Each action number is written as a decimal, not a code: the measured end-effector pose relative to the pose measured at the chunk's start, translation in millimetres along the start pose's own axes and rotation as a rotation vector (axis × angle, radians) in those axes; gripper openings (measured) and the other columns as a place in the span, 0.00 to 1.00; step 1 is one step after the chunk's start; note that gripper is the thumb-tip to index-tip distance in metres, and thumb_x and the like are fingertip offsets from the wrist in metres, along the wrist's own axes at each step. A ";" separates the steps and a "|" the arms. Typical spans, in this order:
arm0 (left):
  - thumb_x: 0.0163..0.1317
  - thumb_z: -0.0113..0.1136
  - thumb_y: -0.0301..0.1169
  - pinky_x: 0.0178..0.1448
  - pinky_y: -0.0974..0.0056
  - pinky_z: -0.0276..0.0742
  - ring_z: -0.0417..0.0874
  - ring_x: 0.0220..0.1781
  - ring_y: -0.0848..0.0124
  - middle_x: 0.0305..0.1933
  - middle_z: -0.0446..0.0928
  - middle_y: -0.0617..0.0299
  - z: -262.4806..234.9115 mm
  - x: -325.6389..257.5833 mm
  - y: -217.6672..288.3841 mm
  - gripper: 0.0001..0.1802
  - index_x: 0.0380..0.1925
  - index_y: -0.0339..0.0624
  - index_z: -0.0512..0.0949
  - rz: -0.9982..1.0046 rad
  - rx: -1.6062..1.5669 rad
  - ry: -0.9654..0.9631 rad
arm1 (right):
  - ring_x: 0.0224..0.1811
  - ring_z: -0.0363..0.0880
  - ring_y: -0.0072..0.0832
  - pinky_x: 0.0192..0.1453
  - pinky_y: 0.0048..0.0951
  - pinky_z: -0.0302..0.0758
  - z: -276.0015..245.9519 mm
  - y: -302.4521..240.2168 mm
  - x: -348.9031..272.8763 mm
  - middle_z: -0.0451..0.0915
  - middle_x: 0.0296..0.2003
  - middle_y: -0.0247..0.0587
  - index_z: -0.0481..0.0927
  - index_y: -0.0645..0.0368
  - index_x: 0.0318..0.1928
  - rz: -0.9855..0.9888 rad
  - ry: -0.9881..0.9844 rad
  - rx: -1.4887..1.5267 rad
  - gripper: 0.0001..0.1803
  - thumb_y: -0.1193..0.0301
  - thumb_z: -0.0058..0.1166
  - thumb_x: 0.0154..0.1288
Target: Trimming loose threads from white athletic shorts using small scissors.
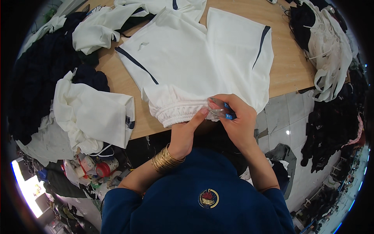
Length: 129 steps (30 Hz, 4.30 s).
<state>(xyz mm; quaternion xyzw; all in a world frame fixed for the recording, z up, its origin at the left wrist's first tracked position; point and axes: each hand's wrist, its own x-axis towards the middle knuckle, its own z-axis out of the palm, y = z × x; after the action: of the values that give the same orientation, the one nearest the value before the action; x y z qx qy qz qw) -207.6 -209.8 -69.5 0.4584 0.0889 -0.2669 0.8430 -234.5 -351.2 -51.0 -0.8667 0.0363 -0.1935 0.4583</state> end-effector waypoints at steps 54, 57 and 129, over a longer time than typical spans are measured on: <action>0.66 0.53 0.35 0.51 0.64 0.70 0.74 0.51 0.74 0.51 0.74 0.66 8.7 8.1 20.6 0.18 0.55 0.47 0.68 -0.253 -0.021 -0.155 | 0.22 0.67 0.25 0.36 0.31 0.54 -37.1 3.3 -11.8 0.73 0.22 0.27 0.76 0.53 0.33 -0.122 -0.018 -0.493 0.13 0.59 0.60 0.56; 0.66 0.53 0.35 0.51 0.64 0.71 0.75 0.50 0.73 0.50 0.74 0.65 7.3 7.4 19.0 0.17 0.54 0.48 0.68 -0.265 -0.043 -0.165 | 0.23 0.67 0.25 0.36 0.31 0.54 -37.6 2.4 -10.9 0.73 0.22 0.27 0.76 0.53 0.33 -0.139 -0.011 -0.496 0.14 0.58 0.60 0.55; 0.58 0.60 0.21 0.57 0.67 0.71 0.74 0.54 0.72 0.53 0.72 0.59 11.9 -2.7 21.4 0.26 0.56 0.35 0.65 0.124 -0.033 -0.117 | 0.23 0.65 0.25 0.39 0.34 0.55 -30.1 -23.1 -6.2 0.68 0.20 0.28 0.77 0.52 0.34 -0.218 0.012 -0.590 0.15 0.58 0.63 0.52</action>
<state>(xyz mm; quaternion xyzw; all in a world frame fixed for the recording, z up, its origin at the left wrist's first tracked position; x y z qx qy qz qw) -199.6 -209.2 -46.2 0.4325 0.0155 -0.2389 0.8693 -253.9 -359.8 -19.0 -0.9599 0.0006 -0.2277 0.1633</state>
